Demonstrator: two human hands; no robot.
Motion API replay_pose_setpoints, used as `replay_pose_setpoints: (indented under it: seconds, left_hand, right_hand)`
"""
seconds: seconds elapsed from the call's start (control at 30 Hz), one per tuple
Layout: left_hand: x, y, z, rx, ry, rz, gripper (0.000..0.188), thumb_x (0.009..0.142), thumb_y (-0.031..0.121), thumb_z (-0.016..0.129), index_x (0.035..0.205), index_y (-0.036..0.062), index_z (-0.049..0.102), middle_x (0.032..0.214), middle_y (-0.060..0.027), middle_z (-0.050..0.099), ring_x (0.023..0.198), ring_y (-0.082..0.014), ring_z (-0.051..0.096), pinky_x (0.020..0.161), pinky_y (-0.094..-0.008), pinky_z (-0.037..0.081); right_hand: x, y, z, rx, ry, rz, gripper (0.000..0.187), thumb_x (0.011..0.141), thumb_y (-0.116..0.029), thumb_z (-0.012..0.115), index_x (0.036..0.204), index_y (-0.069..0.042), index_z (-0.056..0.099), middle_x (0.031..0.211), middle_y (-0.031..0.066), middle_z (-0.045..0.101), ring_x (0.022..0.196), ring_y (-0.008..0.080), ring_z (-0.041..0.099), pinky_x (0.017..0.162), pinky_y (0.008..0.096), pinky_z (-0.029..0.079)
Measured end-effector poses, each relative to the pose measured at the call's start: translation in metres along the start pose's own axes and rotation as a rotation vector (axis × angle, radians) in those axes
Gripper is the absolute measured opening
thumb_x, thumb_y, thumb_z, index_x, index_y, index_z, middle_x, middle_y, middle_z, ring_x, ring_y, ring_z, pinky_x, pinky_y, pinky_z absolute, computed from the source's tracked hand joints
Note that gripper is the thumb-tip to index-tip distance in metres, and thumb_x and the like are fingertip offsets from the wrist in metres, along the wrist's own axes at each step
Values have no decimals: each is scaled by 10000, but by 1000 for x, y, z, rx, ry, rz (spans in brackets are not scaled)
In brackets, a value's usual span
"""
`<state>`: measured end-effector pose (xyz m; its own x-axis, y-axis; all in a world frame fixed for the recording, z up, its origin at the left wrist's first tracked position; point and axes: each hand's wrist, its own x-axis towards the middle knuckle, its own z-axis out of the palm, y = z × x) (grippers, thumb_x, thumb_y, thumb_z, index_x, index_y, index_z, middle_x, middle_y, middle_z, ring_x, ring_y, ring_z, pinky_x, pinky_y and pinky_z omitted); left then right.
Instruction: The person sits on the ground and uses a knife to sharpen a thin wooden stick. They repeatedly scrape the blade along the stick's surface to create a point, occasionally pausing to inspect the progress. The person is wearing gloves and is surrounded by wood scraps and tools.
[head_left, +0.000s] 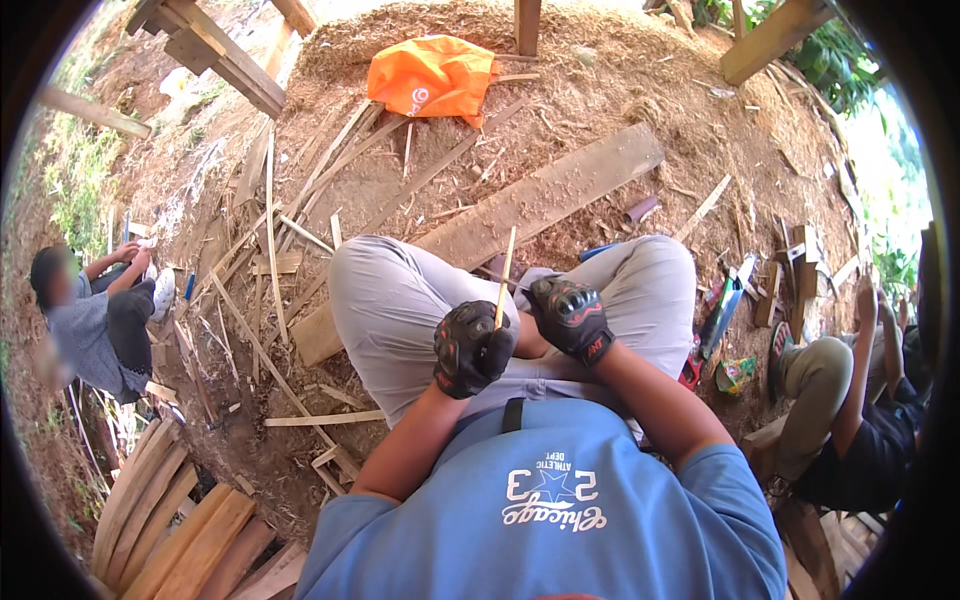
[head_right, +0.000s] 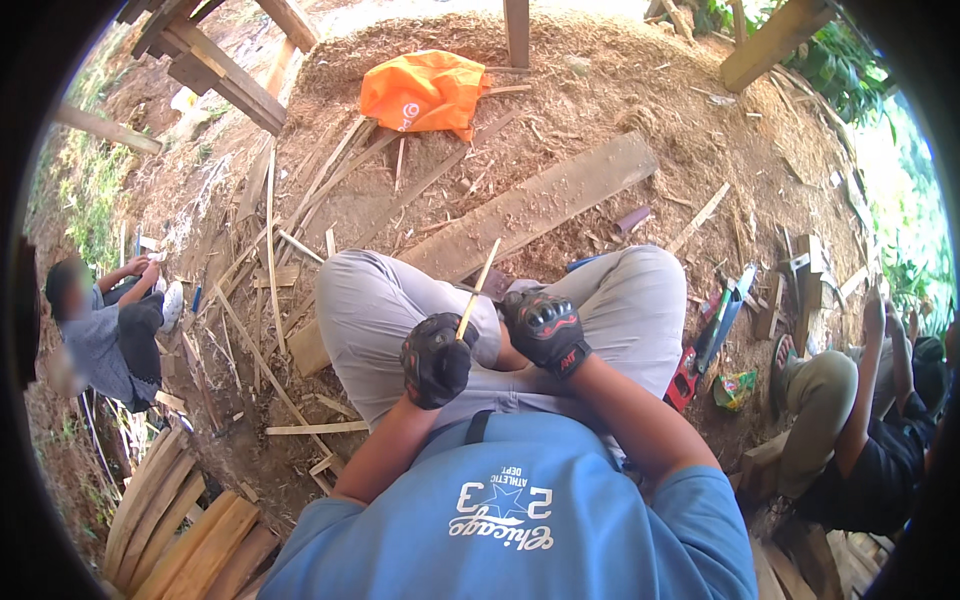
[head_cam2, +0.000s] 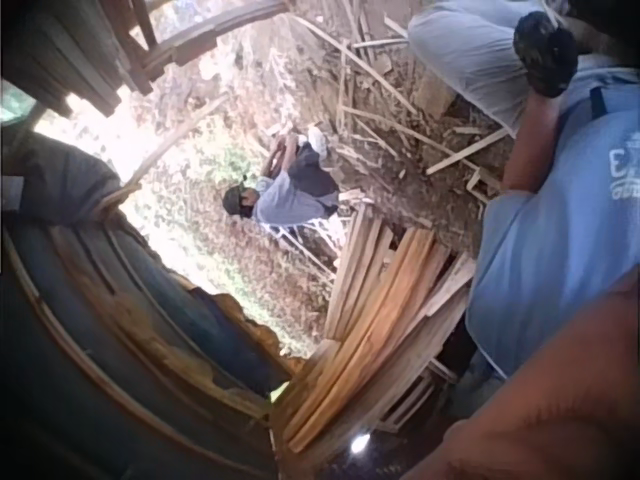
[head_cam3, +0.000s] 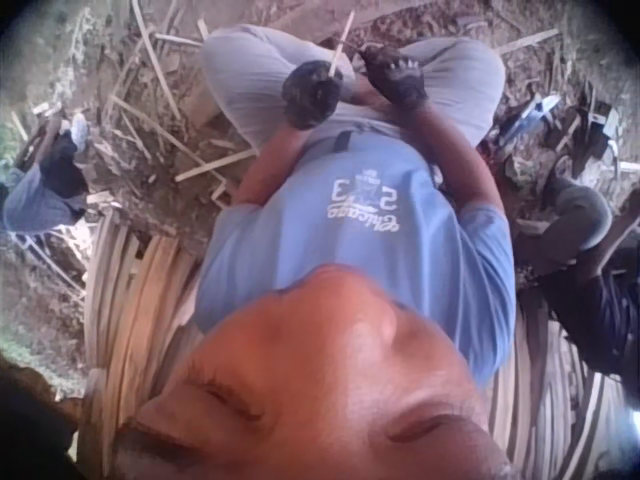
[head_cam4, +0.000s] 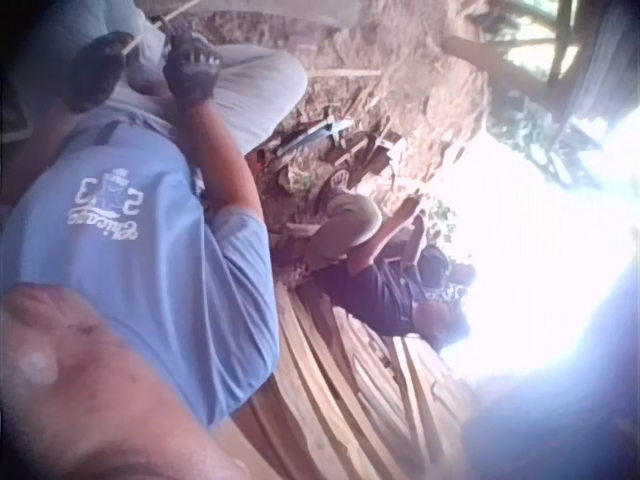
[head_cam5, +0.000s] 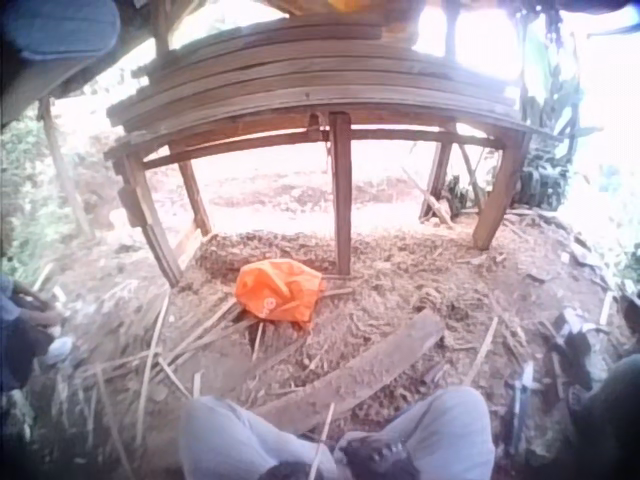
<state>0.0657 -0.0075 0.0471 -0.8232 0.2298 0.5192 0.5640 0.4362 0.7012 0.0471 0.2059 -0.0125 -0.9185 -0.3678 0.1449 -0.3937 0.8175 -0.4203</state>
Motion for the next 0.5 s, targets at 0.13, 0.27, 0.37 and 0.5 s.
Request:
replay_pose_setpoints:
  seconds: [0.13, 0.27, 0.37, 0.5]
  left_hand:
    - [-14, -2, 2, -1, -28, 8, 142, 942, 186, 690, 886, 57, 687, 883, -159, 698, 790, -370, 685, 709, -470, 561]
    - [-12, -5, -4, 22, -83, 0, 137, 944, 175, 694, 886, 51, 682, 895, -161, 706, 809, -368, 696, 725, -469, 574]
    - [-19, -8, 0, 34, -43, 16, 131, 941, 172, 699, 901, 49, 679, 903, -161, 708, 812, -370, 699, 731, -471, 581]
    - [-20, -12, -1, 19, -39, 21, 126, 940, 168, 701, 920, 46, 676, 906, -162, 709, 800, -372, 698, 729, -474, 583]
  right_hand:
    - [3, 23, 19, -47, -98, 277, 136, 940, -248, 638, 898, -133, 698, 770, 120, 713, 716, 341, 716, 653, 493, 557]
    - [6, -8, 0, -25, 95, -81, 153, 940, -242, 591, 887, -143, 694, 757, 117, 709, 693, 298, 719, 598, 449, 557]
    - [3, 27, 36, -70, 3, 151, 114, 911, -199, 597, 865, -135, 680, 716, 98, 684, 652, 279, 700, 565, 434, 540]
    - [11, -9, 3, -11, -21, 42, 165, 917, -212, 572, 919, -130, 715, 804, 128, 741, 747, 311, 746, 646, 451, 578]
